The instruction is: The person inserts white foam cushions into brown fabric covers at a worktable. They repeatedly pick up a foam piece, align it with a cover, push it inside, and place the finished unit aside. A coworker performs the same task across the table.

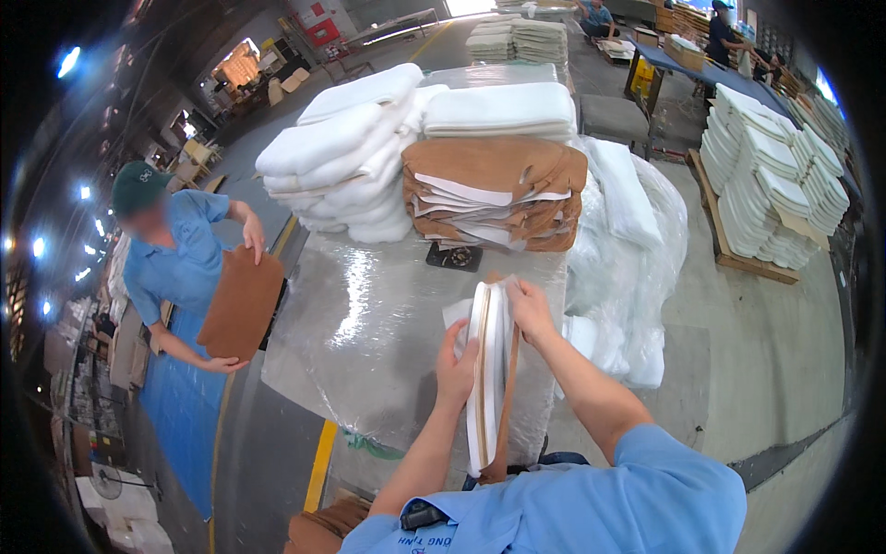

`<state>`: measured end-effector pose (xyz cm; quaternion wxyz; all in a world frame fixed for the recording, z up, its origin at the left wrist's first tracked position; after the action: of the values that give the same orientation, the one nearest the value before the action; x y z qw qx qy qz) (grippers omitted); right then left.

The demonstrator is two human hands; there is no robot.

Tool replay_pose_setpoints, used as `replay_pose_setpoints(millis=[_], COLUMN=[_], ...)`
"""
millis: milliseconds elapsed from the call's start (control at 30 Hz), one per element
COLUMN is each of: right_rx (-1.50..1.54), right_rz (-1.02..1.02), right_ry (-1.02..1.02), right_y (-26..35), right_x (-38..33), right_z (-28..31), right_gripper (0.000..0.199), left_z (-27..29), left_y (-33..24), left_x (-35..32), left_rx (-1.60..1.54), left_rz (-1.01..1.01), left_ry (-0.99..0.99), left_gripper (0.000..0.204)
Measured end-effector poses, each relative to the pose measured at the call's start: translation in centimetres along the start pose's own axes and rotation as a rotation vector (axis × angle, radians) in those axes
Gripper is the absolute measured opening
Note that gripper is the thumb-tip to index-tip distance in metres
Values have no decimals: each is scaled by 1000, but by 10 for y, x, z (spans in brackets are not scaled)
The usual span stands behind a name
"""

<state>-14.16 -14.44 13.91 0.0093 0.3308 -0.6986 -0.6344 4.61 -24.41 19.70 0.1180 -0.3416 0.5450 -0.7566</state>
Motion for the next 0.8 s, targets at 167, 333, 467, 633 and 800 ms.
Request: replay_pose_setpoints(millis=[167,333,467,633,800], right_rx=[-71,-143,-277,-360,-455], right_rz=[30,38,41,147,74], right_ry=[-103,-68,-55,-82,18], right_y=[19,29,37,49,47], right_x=[9,7,3,4,11], right_z=[8,12,15,19,4], right_gripper=[37,41,38,37,37], left_z=[-24,-51,-61,-71,-56], left_y=[3,4,-1,-11,9], left_x=[67,112,125,134,143], left_rx=[348,396,513,471,439], left_rz=[-198,-362,-489,-546,-333], left_ry=[93,209,280,287,279], left_gripper=[45,31,21,14,13])
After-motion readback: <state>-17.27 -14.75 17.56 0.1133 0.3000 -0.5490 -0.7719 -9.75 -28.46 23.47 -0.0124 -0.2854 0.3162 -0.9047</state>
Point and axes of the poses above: each hand's wrist, its own x-axis towards the middle knuckle, its own z-axis out of the back of the hand, y = z × x, the point moved 10 cm from there along x, towards the middle knuckle, and after that the axes turned 15 degrees about -z, right-handed, at the moved point
